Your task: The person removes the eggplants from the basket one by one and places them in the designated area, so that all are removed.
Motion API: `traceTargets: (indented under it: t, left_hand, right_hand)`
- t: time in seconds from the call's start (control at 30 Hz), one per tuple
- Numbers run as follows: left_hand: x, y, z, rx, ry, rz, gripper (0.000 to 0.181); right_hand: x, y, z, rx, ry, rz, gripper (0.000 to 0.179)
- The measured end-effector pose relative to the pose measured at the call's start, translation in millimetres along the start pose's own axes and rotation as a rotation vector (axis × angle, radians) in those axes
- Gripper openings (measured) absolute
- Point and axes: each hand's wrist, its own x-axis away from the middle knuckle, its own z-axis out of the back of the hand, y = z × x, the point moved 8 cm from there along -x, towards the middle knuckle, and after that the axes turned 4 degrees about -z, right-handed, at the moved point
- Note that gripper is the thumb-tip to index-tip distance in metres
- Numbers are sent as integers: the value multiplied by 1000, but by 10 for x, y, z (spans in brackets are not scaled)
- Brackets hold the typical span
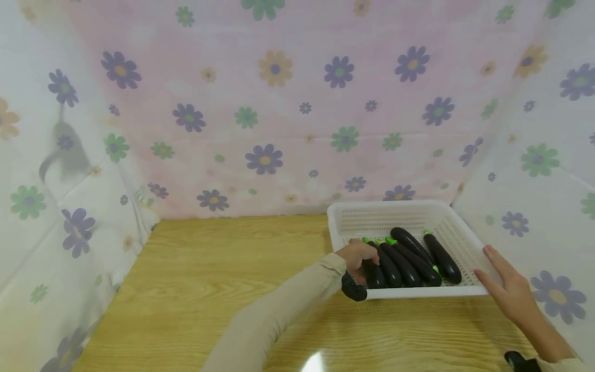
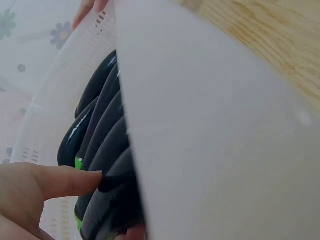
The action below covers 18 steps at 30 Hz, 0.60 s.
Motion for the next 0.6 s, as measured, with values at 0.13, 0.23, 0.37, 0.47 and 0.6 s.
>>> traceTargets:
  t: [0.13,0.23,0.37,0.47,0.6]
  left_hand:
    - [14,1,27,22,3,-8,92]
    - [47,8,44,68,4,-15,79]
    - [86,28,35,158,-40,-29,37]
    - [98,89,10,219,-123,-75,13]
    - [104,175,11,291,-223,-126,9]
  right_hand:
    - [-7,-18,-2,7,17,11,63]
    - [-9,-22,5,9,28,16,63]
    - [-3,-23,5,10,24,15,63]
    - [6,-27,10,5,25,12,63]
    - [10,-34,9,-1,28,12,63]
